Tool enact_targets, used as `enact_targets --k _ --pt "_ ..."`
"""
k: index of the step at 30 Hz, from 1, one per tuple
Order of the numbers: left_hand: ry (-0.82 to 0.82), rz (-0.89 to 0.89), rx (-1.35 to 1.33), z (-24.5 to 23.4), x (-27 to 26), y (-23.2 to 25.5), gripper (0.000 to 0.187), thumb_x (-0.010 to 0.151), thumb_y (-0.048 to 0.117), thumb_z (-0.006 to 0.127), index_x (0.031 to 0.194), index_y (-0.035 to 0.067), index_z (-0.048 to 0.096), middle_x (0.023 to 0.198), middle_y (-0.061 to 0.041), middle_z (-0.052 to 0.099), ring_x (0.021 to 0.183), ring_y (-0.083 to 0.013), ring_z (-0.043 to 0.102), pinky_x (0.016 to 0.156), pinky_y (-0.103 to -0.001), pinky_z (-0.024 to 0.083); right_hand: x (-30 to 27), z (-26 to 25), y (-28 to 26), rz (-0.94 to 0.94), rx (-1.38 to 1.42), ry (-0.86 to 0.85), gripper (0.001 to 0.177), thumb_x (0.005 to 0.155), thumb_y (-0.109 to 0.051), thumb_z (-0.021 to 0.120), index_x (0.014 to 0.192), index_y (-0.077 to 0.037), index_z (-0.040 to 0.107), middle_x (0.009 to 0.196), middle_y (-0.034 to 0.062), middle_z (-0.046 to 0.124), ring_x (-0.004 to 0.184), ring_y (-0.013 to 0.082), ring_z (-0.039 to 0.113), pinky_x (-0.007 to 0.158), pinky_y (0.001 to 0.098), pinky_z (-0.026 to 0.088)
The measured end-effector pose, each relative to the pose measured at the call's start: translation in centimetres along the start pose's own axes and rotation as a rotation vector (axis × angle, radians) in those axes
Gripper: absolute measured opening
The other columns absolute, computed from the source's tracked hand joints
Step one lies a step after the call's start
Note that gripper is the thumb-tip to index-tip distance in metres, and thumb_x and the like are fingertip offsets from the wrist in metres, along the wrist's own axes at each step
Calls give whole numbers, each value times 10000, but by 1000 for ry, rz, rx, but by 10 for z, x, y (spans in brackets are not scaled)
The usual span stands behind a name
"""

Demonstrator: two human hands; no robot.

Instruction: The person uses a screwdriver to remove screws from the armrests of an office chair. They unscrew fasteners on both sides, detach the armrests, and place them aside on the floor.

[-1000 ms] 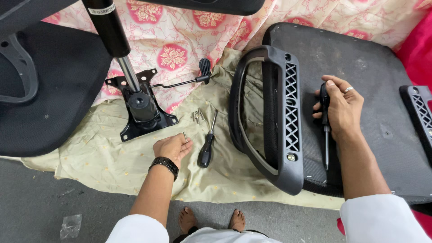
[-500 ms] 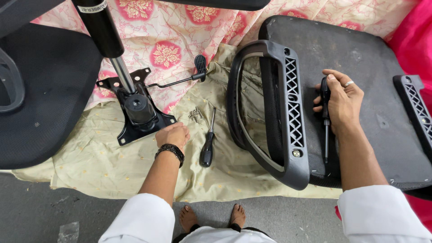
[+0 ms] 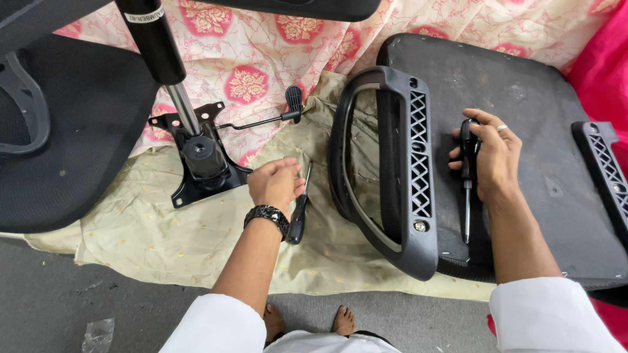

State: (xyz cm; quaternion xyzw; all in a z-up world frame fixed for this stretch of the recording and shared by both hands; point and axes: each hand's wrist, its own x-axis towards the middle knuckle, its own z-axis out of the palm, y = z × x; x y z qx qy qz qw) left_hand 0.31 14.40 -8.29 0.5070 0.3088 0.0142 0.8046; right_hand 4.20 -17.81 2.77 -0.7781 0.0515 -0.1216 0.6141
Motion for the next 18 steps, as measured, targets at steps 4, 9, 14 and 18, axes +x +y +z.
enact_targets --k 4,9,14,18 --pt "-151 231 89 46 -30 18 216 848 64 699 1045 9 769 950 -113 796 642 -127 700 582 -259 589 1 -15 -3 88 154 -137 507 939 -68 398 1416 -3 557 1117 201 660 804 252 681 686 365 628" --pt "-357 748 445 100 -64 20 383 763 228 799 1098 45 770 1077 -134 795 967 -220 760 874 -323 586 5 -23 1 127 351 -210 520 945 -34 422 1463 -12 463 1133 184 639 888 293 710 797 437 647" --pt "-464 865 715 119 -88 -4 808 649 308 824 1377 66 570 1435 -215 584 1315 -354 552 1092 -402 431 9 -28 10 117 467 -233 489 972 -6 476 1461 -18 451 1070 147 642 903 298 721 832 475 649" --pt "-418 911 718 121 -95 -21 943 746 296 842 1548 86 392 1556 -287 428 1474 -383 402 1182 -421 345 12 -30 16 106 493 -258 484 985 -5 524 1464 -20 453 993 115 634 889 294 729 837 476 656"
